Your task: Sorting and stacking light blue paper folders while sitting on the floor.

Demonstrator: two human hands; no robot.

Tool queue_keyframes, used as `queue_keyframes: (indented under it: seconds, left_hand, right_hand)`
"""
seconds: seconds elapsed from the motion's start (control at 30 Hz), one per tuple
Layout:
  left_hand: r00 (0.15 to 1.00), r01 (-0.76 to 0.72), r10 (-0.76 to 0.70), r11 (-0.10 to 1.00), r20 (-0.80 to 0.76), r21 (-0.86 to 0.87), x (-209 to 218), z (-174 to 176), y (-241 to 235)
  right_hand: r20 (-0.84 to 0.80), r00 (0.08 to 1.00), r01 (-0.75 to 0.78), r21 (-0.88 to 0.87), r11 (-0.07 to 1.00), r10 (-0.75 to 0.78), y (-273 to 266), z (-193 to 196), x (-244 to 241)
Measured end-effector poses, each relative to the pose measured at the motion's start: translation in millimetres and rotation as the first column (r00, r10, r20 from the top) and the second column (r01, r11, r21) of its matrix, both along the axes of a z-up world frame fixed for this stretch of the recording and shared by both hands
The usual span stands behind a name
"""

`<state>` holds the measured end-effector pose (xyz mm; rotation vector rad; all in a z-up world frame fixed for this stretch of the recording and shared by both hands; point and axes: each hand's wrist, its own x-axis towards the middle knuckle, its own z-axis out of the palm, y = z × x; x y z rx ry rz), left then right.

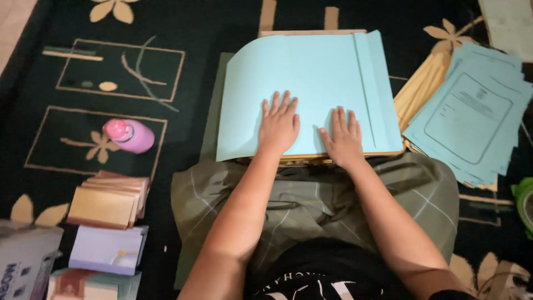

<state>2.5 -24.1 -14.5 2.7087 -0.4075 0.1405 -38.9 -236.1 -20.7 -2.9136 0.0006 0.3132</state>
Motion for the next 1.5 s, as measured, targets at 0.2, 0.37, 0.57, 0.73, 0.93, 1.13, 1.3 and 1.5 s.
queue_keyframes:
  seconds: [0.2,0.37,0.57,0.73,0.93,1.13,1.3,1.5]
  left_hand:
    - [1.000,0.001,-0.001,1.000,-0.018,0.005,-1.6,2.3,0.2]
    - [1.000,0.006,-0.005,1.000,-0.029,0.013,-0.3,0.9,1.0]
    - [0.999,0.002,-0.002,1.000,-0.045,0.014,-1.8,3.8,0.5]
    - [0.999,0.003,-0.002,1.000,-0.037,0.021,-1.9,4.0,0.0]
    - [0.999,0.007,-0.006,1.000,-0.040,0.020,-3.4,6.0,-1.2]
    - [0.998,0.011,-0.009,1.000,-0.068,0.022,-5.8,11.7,-1.6]
    - [0.998,0.011,-0.008,0.999,-0.062,0.049,-6.3,11.0,-1.9]
    - [1.000,0.001,0.000,0.999,-0.024,0.035,-4.1,4.0,-3.5]
  right_hand:
    - [0.081,0.988,0.134,-0.042,0.990,-0.130,-6.3,17.0,-14.2]
    - [0.125,0.980,0.172,-0.125,0.977,-0.156,-27.6,1.9,-14.6]
    - [0.240,0.942,0.308,-0.338,0.889,-0.235,-50.3,7.2,-18.1]
    - [0.161,0.948,0.318,-0.447,0.836,-0.275,-101.8,-5.7,-8.0]
    - [0.078,0.976,0.214,-0.478,0.852,-0.201,-117.4,-24.2,-2.5]
    - [0.100,0.974,0.226,-0.452,0.863,-0.203,-82.8,1.0,15.6]
    - [0.110,0.992,0.077,-0.190,0.979,-0.056,-63.4,19.7,55.7]
    - [0.118,0.993,0.009,-0.203,0.979,0.015,-64.5,29.3,68.7]
